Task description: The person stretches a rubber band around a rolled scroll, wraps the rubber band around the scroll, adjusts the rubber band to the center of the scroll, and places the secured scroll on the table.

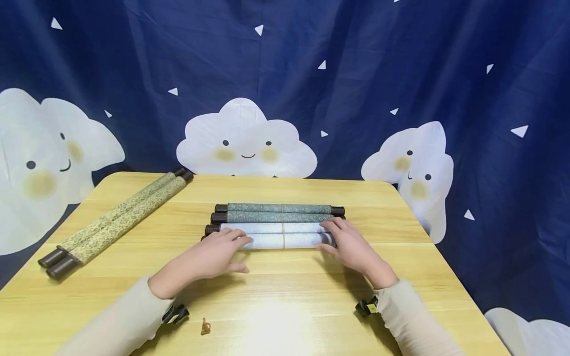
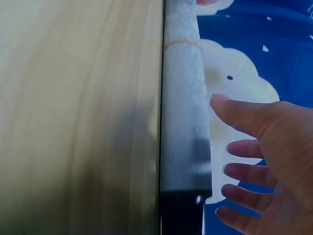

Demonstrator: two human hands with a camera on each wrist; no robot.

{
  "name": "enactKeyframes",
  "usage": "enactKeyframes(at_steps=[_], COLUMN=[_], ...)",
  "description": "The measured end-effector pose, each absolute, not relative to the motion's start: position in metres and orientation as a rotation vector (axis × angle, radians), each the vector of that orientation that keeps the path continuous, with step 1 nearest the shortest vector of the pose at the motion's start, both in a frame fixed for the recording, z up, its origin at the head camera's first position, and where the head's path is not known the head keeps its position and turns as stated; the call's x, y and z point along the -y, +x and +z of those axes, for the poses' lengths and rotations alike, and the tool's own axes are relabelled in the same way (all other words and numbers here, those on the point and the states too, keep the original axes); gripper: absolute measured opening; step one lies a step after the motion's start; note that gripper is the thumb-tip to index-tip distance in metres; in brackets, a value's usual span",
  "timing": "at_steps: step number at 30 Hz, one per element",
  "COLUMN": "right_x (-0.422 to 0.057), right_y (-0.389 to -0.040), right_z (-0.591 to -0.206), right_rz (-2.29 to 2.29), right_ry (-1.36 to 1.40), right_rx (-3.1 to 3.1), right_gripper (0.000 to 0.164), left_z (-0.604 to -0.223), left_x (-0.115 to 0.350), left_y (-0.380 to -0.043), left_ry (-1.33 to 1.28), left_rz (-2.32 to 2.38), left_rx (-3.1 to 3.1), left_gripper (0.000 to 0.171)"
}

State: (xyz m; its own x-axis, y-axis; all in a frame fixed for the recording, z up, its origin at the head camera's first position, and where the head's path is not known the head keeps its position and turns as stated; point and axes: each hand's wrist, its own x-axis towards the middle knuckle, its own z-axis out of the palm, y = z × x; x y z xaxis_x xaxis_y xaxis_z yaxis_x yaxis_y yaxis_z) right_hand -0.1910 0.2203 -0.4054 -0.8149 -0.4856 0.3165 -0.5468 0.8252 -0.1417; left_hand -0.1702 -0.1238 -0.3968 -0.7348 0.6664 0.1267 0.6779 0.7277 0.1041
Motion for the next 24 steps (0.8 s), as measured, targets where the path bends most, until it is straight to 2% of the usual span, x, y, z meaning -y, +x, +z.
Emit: enactKeyframes(at_steps=[13,24], right_x=[-0.195,-0.141], right_y=[-0.182,-0.157], right_z=[-0.407,-0.403], right_rz=[0.284,0.36], right_ry=[0.893,1.184], right_rx=[2.704,2.699], right_gripper=[0.05,0.049], left_z=[-0.401,-0.407], left_x=[0.157,0.176], left_y=[-0.132,-0.112], left_ry=[-1.292,-1.416], left_rz=[-0.314,-0.397], left_rx=[2.851,2.808], left_gripper=[0.065,0.063])
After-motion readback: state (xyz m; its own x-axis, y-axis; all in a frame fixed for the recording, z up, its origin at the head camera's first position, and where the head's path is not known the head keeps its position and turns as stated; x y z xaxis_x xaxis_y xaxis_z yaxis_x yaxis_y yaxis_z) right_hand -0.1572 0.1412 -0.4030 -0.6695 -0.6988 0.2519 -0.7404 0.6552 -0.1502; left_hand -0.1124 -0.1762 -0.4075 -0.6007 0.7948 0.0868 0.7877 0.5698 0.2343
